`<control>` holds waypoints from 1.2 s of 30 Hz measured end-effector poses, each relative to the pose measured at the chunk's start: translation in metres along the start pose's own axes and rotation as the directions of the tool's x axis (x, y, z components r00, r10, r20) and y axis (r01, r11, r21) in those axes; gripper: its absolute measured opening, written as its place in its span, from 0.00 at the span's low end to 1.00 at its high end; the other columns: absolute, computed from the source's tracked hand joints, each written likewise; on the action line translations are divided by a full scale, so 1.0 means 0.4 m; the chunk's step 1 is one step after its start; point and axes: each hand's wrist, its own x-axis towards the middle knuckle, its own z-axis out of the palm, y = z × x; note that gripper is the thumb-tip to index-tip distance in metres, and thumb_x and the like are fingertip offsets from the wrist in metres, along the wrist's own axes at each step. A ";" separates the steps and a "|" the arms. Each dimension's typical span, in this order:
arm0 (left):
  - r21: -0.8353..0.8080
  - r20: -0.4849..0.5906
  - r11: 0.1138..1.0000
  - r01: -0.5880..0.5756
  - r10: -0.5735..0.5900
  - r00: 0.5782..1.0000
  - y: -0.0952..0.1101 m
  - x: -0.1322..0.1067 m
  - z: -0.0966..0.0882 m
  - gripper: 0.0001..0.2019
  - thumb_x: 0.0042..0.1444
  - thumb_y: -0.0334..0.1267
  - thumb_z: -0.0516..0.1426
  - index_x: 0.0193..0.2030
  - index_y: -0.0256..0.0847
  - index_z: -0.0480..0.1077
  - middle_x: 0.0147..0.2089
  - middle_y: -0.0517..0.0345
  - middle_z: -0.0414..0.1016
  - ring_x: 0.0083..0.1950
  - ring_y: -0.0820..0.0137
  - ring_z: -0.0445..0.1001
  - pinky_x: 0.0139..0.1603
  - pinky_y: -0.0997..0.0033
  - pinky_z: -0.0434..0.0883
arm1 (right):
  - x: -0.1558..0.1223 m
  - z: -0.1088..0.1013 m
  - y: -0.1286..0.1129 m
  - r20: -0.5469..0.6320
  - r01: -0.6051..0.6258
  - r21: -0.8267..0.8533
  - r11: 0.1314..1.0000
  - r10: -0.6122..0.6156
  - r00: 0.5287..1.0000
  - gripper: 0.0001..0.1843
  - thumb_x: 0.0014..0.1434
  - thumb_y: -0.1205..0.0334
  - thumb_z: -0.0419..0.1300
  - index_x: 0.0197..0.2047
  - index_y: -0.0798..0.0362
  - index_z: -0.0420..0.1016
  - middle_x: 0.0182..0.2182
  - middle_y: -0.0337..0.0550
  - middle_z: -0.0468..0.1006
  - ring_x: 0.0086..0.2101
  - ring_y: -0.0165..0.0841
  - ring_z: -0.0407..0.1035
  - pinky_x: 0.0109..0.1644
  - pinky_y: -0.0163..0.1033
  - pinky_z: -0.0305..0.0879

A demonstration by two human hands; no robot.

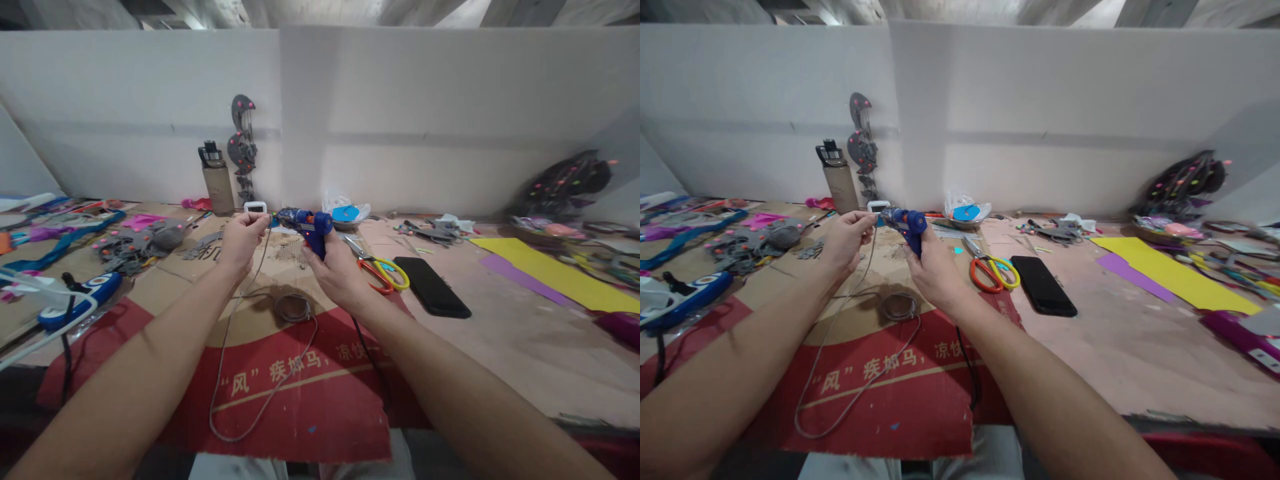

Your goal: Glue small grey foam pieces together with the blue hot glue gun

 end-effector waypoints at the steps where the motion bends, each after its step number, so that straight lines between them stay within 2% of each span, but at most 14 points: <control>1: 0.000 -0.004 1.000 0.000 0.000 1.000 0.000 0.000 0.000 0.07 0.42 0.39 0.62 0.24 0.37 0.70 0.20 0.62 0.63 0.21 0.79 0.57 0.21 0.76 0.52 | 0.000 0.000 -0.001 0.000 0.002 0.004 1.000 -0.002 1.000 0.25 0.59 0.62 0.51 0.60 0.51 0.58 0.47 0.52 0.73 0.46 0.42 0.68 0.50 0.48 0.63; 14: -0.014 0.004 1.000 0.001 -0.001 1.000 0.001 0.000 -0.002 0.07 0.42 0.38 0.61 0.24 0.37 0.69 0.21 0.62 0.63 0.22 0.78 0.57 0.21 0.76 0.51 | 0.000 -0.001 0.002 -0.005 0.007 -0.003 1.000 -0.007 1.000 0.25 0.58 0.62 0.52 0.59 0.53 0.59 0.46 0.52 0.73 0.45 0.42 0.67 0.50 0.48 0.62; 23: -0.029 0.020 0.999 0.020 -0.019 1.000 0.000 0.002 -0.003 0.07 0.42 0.38 0.61 0.24 0.37 0.69 0.20 0.63 0.62 0.21 0.79 0.56 0.21 0.76 0.50 | -0.002 0.000 0.003 -0.002 0.001 -0.012 1.000 -0.001 1.000 0.21 0.59 0.60 0.52 0.56 0.53 0.62 0.46 0.52 0.73 0.43 0.42 0.68 0.48 0.48 0.63; 30: -0.042 -0.009 0.999 0.028 -0.029 1.000 0.005 0.005 -0.006 0.07 0.41 0.38 0.61 0.24 0.37 0.68 0.20 0.63 0.62 0.21 0.79 0.56 0.21 0.76 0.50 | -0.002 0.000 -0.002 0.006 -0.012 0.011 1.000 0.012 1.000 0.22 0.59 0.61 0.51 0.57 0.54 0.61 0.46 0.53 0.73 0.43 0.41 0.68 0.48 0.47 0.63; 36: -0.041 0.021 0.999 0.036 -0.035 0.999 0.004 0.004 -0.005 0.08 0.41 0.39 0.61 0.25 0.37 0.69 0.20 0.63 0.62 0.21 0.79 0.56 0.21 0.76 0.50 | -0.001 0.001 -0.003 0.001 -0.007 0.016 1.000 0.007 1.000 0.21 0.58 0.62 0.51 0.55 0.55 0.62 0.45 0.53 0.73 0.42 0.40 0.68 0.48 0.46 0.63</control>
